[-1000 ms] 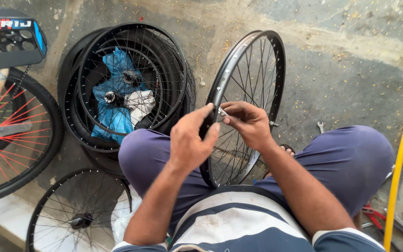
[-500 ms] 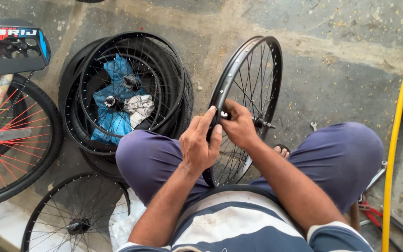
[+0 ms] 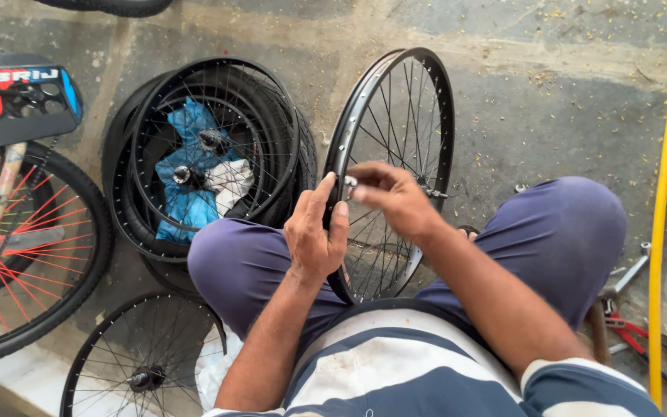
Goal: The person sits on the ground holding a bicycle wheel across their lap and uses a small spoke wrench to turn spoke nipples around the rim, rotating the wheel as they work. They then lift and reposition the wheel, continuing to turn nipples along the rim.
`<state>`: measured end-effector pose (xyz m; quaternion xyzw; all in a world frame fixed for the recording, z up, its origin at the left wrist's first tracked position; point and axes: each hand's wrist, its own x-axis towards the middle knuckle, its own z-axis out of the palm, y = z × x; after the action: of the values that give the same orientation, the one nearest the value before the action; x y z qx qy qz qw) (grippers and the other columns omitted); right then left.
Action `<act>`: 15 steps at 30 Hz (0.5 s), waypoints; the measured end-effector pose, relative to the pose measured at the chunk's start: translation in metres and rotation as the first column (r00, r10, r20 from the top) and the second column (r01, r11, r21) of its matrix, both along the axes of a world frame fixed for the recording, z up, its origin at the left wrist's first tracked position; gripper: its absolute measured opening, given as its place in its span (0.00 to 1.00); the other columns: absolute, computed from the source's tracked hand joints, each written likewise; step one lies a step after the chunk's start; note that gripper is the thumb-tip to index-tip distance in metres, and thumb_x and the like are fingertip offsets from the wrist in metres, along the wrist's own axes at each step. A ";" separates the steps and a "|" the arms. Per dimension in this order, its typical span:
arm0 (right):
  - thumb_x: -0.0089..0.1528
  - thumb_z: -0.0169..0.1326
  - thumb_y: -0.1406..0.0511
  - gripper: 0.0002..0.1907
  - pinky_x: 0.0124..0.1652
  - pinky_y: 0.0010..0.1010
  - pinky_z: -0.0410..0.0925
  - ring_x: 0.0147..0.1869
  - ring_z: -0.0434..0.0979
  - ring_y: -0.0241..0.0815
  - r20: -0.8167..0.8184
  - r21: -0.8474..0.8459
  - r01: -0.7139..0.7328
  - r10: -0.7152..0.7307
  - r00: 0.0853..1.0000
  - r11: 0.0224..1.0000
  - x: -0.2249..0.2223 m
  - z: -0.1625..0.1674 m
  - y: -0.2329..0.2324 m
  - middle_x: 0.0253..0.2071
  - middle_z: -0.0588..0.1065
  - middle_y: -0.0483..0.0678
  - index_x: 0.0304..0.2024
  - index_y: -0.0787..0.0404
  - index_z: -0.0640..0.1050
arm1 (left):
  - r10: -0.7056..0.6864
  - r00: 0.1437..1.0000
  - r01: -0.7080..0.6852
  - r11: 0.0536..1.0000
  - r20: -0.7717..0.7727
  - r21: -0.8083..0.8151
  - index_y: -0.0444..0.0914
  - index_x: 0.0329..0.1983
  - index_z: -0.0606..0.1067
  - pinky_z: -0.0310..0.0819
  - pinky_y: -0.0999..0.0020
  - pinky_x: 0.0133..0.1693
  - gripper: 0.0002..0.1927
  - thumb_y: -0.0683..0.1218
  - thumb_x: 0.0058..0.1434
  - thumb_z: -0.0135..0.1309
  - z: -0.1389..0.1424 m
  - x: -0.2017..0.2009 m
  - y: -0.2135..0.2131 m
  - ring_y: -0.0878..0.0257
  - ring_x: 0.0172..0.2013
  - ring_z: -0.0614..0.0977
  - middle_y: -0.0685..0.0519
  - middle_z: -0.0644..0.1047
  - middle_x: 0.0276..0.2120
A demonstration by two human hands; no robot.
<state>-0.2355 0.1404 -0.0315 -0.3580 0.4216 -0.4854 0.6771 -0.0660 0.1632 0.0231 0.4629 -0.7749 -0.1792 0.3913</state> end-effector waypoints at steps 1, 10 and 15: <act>0.60 0.60 0.73 0.14 0.49 0.29 0.72 0.48 0.77 0.36 0.102 -0.046 0.018 -0.013 0.995 0.999 -0.001 -0.002 0.000 0.45 0.78 0.45 0.49 0.60 0.78 | -0.004 1.000 0.004 1.000 -0.003 -0.001 0.32 0.65 0.71 0.75 0.66 0.31 0.23 0.44 0.68 0.53 -0.001 -0.001 0.000 0.60 0.29 0.80 0.49 0.77 0.35; 0.61 0.60 0.72 0.16 0.55 0.28 0.71 0.53 0.77 0.35 0.173 -0.125 0.013 0.009 0.985 0.992 0.001 -0.020 -0.005 0.50 0.78 0.45 0.51 0.62 0.77 | -0.008 1.000 0.008 0.999 -0.001 -0.032 0.32 0.65 0.71 0.75 0.65 0.33 0.22 0.44 0.70 0.52 0.001 0.001 -0.005 0.60 0.31 0.80 0.48 0.77 0.36; 0.62 0.66 0.75 0.14 0.52 0.37 0.75 0.48 0.78 0.43 0.106 -0.075 0.046 -0.038 0.994 0.996 -0.001 -0.021 -0.003 0.44 0.77 0.53 0.45 0.68 0.74 | -0.005 1.000 0.005 1.000 -0.021 0.000 0.31 0.64 0.71 0.76 0.67 0.31 0.22 0.43 0.68 0.53 -0.001 -0.003 -0.005 0.62 0.29 0.80 0.49 0.78 0.35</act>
<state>-0.2365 0.1372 -0.0529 -0.3488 0.3739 -0.5337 0.6735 -0.0692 0.1585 0.0218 0.4592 -0.7718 -0.1851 0.3989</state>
